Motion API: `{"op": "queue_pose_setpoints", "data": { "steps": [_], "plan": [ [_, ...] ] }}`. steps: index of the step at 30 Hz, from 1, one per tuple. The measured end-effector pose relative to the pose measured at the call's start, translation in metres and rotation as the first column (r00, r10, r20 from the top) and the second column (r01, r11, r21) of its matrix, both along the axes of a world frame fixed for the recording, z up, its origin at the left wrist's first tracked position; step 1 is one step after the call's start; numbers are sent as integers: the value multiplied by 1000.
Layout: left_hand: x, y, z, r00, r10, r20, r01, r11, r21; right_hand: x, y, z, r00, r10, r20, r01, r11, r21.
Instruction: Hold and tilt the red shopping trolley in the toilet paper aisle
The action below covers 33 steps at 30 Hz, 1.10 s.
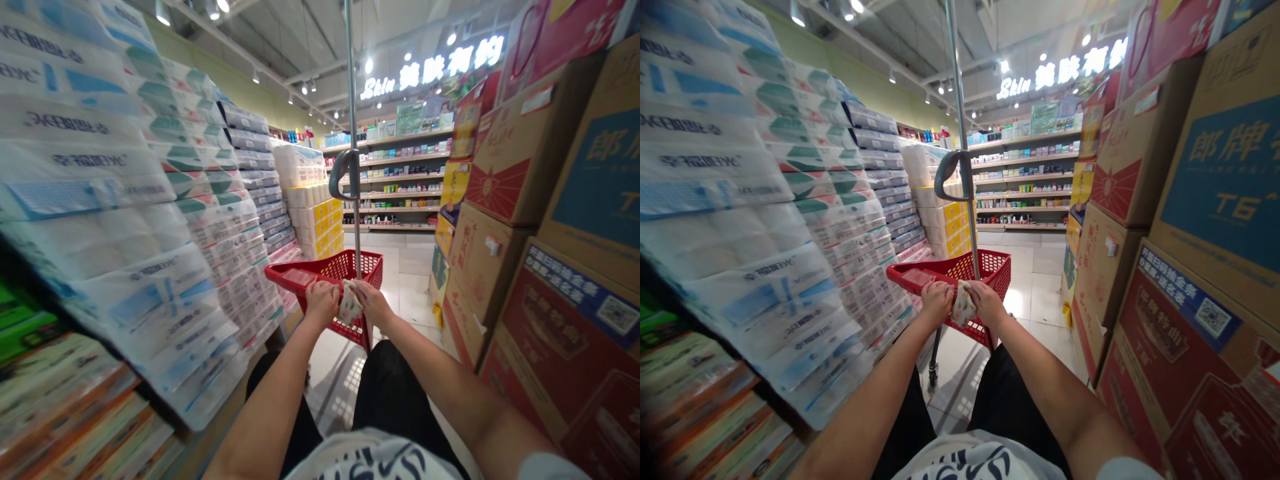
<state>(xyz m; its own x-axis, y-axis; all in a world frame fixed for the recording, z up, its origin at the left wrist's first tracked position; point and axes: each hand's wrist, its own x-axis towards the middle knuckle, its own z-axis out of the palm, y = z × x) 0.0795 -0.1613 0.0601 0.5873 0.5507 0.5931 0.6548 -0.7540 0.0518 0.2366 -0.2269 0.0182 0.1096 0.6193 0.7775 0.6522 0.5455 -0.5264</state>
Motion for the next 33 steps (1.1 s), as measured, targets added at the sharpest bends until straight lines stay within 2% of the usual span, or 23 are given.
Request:
{"op": "queue_pose_setpoints", "data": {
  "steps": [2,6,9,12,18,24,29,33],
  "plan": [
    [4,8,0,1000,8,5,-8,1000,-13,4,9,6,1000,1,3,-1,998,-58],
    [8,23,-2,996,56,64,-54,998,-26,-3,30,11,997,-74,-36,71,994,-84],
    [6,26,-5,997,-4,74,3,1000,6,-12,37,12,993,-114,-18,111,989,-99],
    [-1,20,-7,994,-87,69,84,995,47,-21,33,9,996,-84,11,84,995,-57],
    [-24,19,-9,973,-20,229,21,1000,0,-46,18,-5,999,-34,10,33,998,53],
    [-56,35,-9,961,24,275,-28,1000,12,-67,21,-9,983,0,185,-19,995,102],
    [-64,18,-5,988,92,121,-100,993,63,-83,20,-13,973,-113,200,70,975,212],
    [-61,2,-7,976,170,136,-182,980,80,-81,15,-20,968,-176,180,133,965,227]
  ]
}}
